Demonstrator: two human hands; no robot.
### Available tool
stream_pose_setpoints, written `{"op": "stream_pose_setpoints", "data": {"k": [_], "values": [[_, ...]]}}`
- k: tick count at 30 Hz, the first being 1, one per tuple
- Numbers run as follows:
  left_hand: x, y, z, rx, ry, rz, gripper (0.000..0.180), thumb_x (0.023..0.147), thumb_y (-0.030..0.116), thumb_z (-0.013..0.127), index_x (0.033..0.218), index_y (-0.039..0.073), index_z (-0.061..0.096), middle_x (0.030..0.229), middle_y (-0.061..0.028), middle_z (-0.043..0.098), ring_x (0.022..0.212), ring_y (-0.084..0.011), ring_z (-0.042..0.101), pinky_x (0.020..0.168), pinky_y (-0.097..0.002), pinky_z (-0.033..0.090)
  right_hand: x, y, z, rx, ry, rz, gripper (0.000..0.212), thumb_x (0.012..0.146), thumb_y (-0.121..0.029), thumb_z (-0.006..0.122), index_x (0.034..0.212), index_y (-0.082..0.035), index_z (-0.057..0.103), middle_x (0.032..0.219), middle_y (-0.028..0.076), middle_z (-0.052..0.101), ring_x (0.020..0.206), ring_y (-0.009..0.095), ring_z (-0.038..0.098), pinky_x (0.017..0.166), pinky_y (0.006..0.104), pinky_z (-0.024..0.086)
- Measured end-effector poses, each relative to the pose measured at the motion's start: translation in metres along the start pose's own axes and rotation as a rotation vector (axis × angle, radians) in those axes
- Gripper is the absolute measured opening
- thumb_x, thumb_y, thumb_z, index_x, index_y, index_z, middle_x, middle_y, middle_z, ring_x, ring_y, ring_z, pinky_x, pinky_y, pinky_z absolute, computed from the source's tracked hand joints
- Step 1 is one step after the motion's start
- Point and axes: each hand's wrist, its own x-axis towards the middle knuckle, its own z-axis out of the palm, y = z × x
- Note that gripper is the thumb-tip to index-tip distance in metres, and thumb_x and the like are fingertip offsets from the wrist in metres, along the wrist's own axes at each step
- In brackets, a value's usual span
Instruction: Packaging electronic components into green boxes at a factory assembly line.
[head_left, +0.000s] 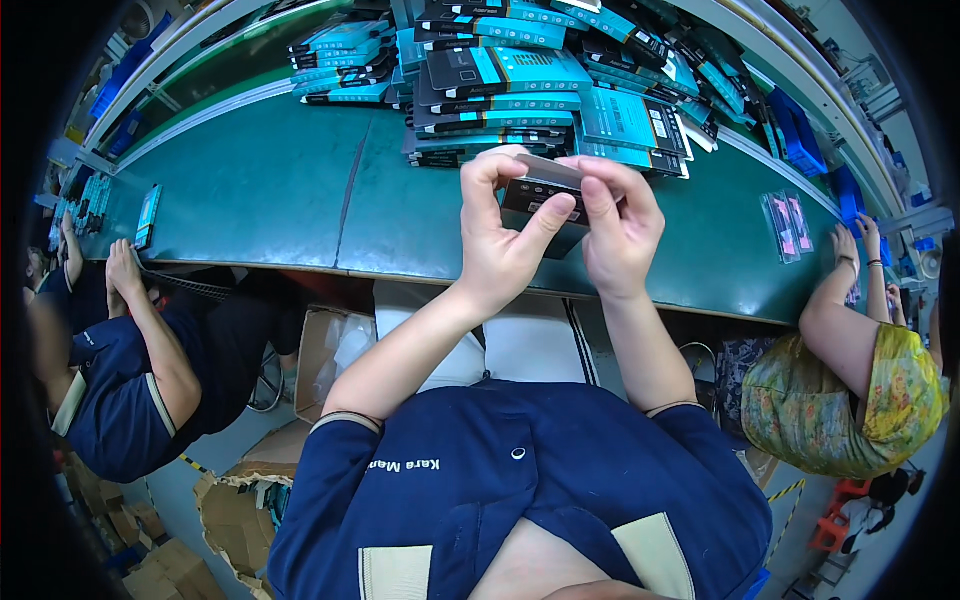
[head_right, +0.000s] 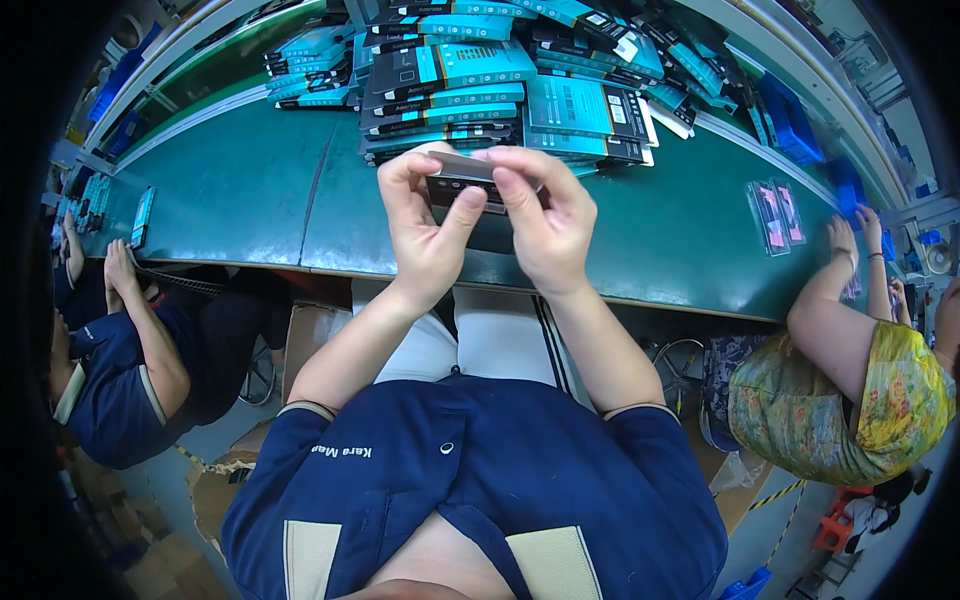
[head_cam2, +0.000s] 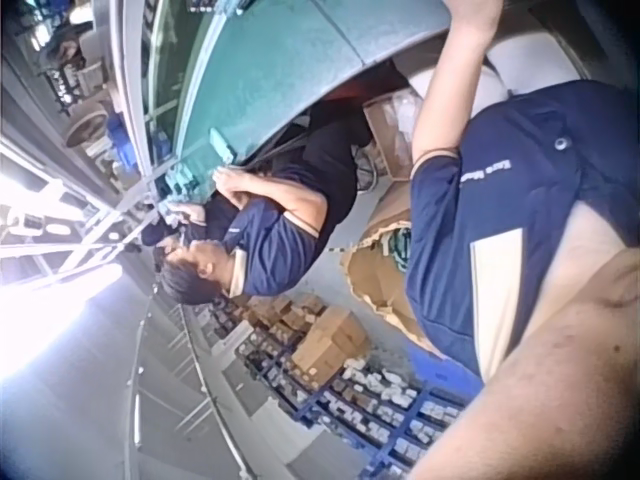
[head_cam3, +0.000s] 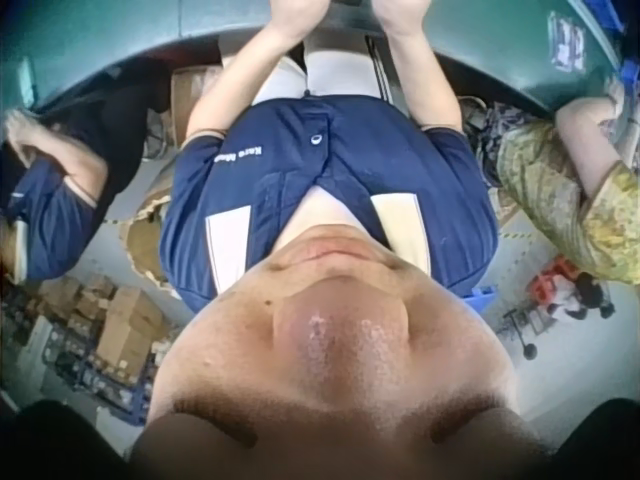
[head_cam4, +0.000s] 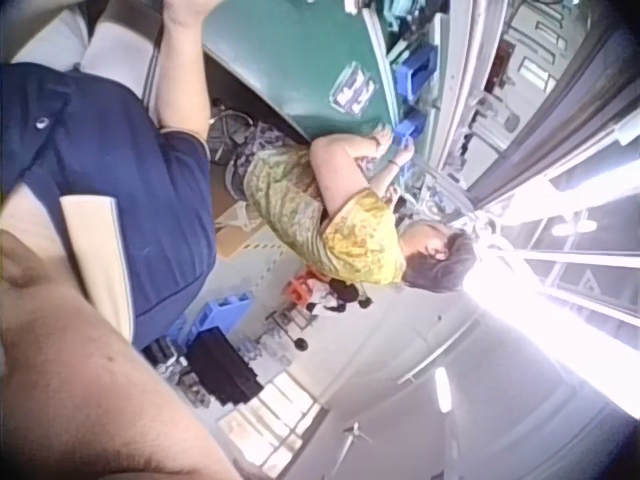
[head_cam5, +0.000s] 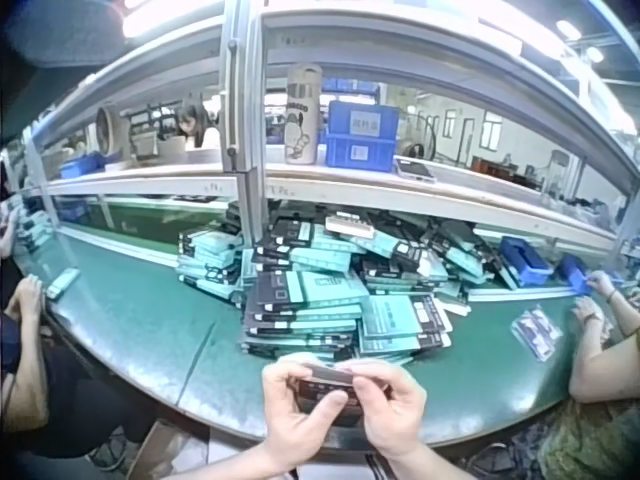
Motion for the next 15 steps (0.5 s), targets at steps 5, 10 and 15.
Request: {"op": "stream_pose_setpoints", "data": {"k": [5,10,15], "values": [[0.008,0.028,-0.002,-0.181,-0.044,-0.156,0.035,0.087,0.008,0.075,0.106,0.005,0.046,0.113,-0.0145,0.059,0.104,-0.0195,0.058,0.091,-0.0324,0.046,-0.021,-0.008,0.015,0.133,0.072,-0.004,0.052,0.097,-0.023,0.064,0.138,0.006,0.048,0.120,0.014,0.066,0.108,0.018,0.062,0.099,0.0300,0.044],[-0.001,0.009,-0.005,-0.087,-0.066,0.168,0.037,0.085,0.004,0.075,0.105,0.006,0.045,0.118,-0.0190,0.060,0.106,-0.0224,0.060,0.089,-0.0340,0.049,-0.002,-0.043,-0.004,0.353,-0.151,0.604,0.040,0.087,-0.004,0.067,0.125,0.007,0.062,0.121,0.016,0.067,0.112,0.019,0.062,0.100,0.0304,0.046],[0.004,0.030,-0.010,-0.160,-0.084,-0.031,0.032,0.086,0.004,0.075,0.094,0.007,0.044,0.117,-0.0202,0.061,0.105,-0.0196,0.060,0.089,-0.0340,0.050,0.007,-0.038,-0.012,0.375,-0.234,0.668,0.036,0.085,-0.003,0.072,0.119,0.006,0.067,0.115,0.016,0.070,0.107,0.018,0.064,0.097,0.0302,0.048]]}}
